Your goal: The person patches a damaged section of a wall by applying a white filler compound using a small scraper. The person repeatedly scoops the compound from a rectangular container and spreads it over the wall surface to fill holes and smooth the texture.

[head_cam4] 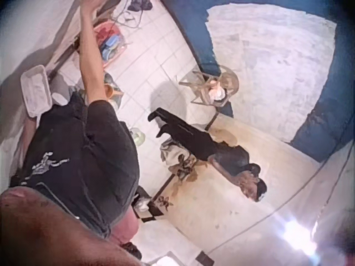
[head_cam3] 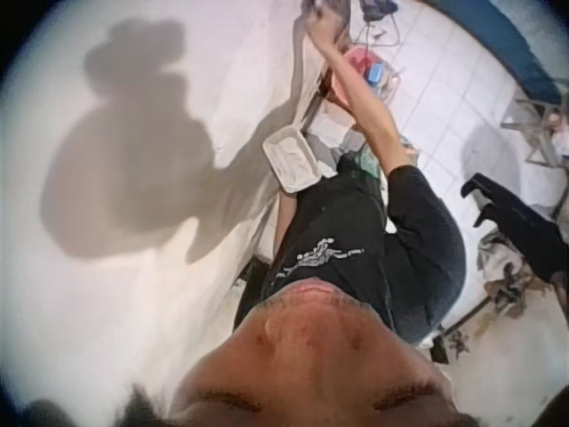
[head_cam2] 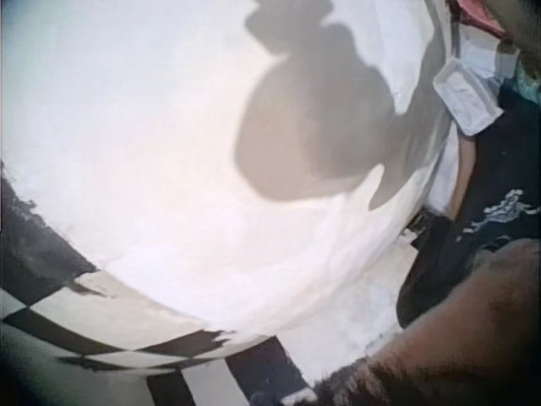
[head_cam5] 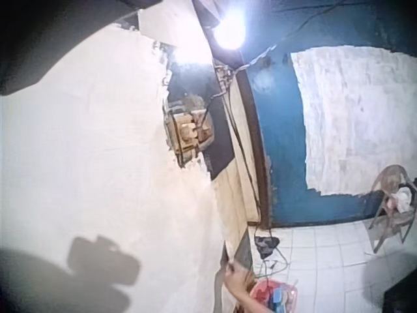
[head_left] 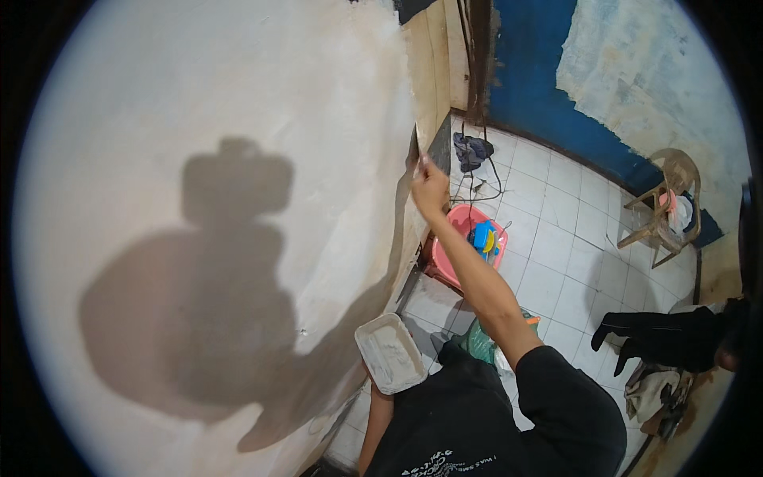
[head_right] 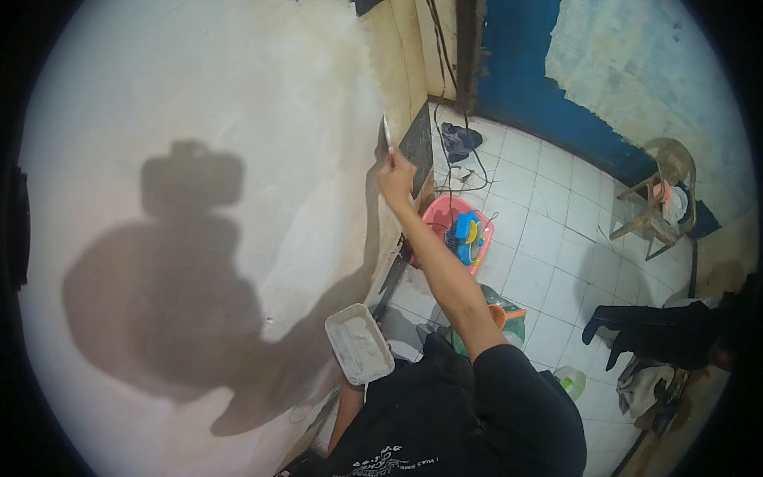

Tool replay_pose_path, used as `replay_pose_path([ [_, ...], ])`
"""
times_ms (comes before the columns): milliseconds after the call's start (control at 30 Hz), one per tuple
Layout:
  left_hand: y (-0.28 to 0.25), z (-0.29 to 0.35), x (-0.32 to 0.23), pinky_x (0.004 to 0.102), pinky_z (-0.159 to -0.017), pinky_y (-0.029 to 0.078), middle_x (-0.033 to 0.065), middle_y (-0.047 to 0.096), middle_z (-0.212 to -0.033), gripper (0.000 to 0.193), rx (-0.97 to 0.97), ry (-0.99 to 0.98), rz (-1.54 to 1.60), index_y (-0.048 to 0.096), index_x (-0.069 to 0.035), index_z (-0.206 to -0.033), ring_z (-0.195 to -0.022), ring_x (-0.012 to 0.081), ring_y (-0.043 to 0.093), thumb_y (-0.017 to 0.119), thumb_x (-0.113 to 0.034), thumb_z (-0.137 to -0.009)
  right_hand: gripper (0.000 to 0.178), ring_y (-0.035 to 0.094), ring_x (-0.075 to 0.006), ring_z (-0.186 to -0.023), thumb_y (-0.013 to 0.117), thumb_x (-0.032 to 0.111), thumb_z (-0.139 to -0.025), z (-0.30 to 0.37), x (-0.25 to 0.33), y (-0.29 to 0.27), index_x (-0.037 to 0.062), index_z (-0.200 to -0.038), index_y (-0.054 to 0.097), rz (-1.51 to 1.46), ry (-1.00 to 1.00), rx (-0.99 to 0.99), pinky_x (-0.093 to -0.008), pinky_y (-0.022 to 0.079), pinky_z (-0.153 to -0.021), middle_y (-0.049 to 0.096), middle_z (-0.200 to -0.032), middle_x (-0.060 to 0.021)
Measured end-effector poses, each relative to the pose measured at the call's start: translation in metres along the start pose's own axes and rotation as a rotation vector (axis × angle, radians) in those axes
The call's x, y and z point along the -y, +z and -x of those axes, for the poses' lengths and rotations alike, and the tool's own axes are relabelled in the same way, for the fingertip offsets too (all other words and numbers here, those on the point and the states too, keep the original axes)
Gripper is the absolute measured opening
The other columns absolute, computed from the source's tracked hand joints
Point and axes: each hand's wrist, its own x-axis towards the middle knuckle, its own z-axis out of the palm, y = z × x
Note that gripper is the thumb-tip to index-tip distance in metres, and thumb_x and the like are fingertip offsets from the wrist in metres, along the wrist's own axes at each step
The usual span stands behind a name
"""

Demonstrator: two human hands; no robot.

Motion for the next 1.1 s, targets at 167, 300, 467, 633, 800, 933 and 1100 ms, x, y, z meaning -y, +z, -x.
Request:
replay_pose_path([
  [167, 0.0, 0.006, 0.0, 0.0583, -0.092, 0.048, 0.0235, 0.041, -0.142, 0.077, -0.021, 0.006, -0.002, 0.032, -0.009, -0.145, -0.114, 0.04, 0.056, 0.049, -0.058, -0.088, 0.039, 0.068, -0.0264, -0.073, 0.053, -0.001, -0.083, 0.122, 0.012, -0.02, 0.002, -0.121, 0.062, -0.198, -0.055, 0.186, -0.0338, 0.049, -0.065, 0.066, -0.092, -0.0251],
  [300, 0.007, 0.009, 0.002, 0.0581, -0.091, 0.049, 0.0237, 0.041, -0.142, 0.077, -0.036, -0.002, -0.007, 0.032, -0.009, -0.145, -0.113, 0.0399, 0.056, 0.049, -0.057, -0.088, 0.038, 0.068, -0.0311, -0.078, 0.055, -0.001, -0.083, 0.12, -0.025, -0.039, 0.0024, -0.12, 0.063, -0.025, 0.032, 0.25, -0.0365, 0.05, -0.067, 0.066, -0.093, -0.0246],
  [467, 0.013, 0.009, 0.009, 0.0574, -0.092, 0.048, 0.0253, 0.039, -0.143, 0.076, -0.094, -0.028, 0.038, 0.032, -0.007, -0.146, -0.111, 0.0406, 0.057, 0.045, -0.057, -0.09, 0.039, 0.066, -0.0331, -0.072, 0.054, -0.004, -0.08, 0.019, -0.072, 0.004, 0.0013, -0.118, 0.063, -0.065, -0.002, -0.053, -0.0364, 0.049, -0.065, 0.066, -0.084, -0.0243],
  [633, 0.007, 0.012, 0.012, 0.0573, -0.095, 0.046, 0.0253, 0.04, -0.142, 0.075, -0.183, -0.043, 0.12, 0.032, -0.006, -0.145, -0.11, 0.0387, 0.057, 0.044, -0.057, -0.091, 0.042, 0.063, -0.031, -0.065, 0.053, -0.003, -0.08, 0.088, -0.05, 0.011, 0.0035, -0.121, 0.062, -0.078, 0.015, 0.114, -0.0344, 0.047, -0.063, 0.064, -0.079, -0.0244],
  [800, -0.007, 0.007, 0.008, 0.0557, -0.092, 0.049, 0.0249, 0.039, -0.143, 0.074, -0.18, -0.063, 0.037, 0.032, -0.007, -0.145, -0.109, 0.038, 0.058, 0.044, -0.056, -0.091, 0.042, 0.06, -0.031, -0.061, 0.054, -0.003, -0.081, 0.105, -0.069, -0.013, 0.0034, -0.121, 0.062, -0.227, -0.098, 0.074, -0.0363, 0.046, -0.06, 0.063, -0.076, -0.0233],
  [933, 0.0, 0.003, 0.013, 0.0597, -0.098, 0.044, 0.028, 0.034, -0.145, 0.076, -0.08, -0.069, 0.169, 0.029, -0.005, -0.146, -0.115, 0.0424, 0.052, 0.045, -0.055, -0.091, 0.042, 0.062, -0.0317, -0.063, 0.053, -0.003, -0.081, 0.022, -0.084, 0.012, 0.0036, -0.121, 0.062, -0.084, -0.017, -0.004, -0.0371, 0.048, -0.062, 0.064, -0.078, -0.0234],
  [1100, -0.011, 0.01, 0.017, 0.0583, -0.101, 0.042, 0.0281, 0.036, -0.143, 0.078, -0.043, -0.045, 0.181, 0.028, -0.005, -0.147, -0.118, 0.0424, 0.051, 0.046, -0.056, -0.09, 0.043, 0.062, -0.0293, -0.064, 0.053, -0.003, -0.081, 0.097, -0.054, 0.035, 0.0049, -0.122, 0.062, -0.157, 0.013, 0.026, -0.0354, 0.047, -0.061, 0.063, -0.08, -0.0255],
])
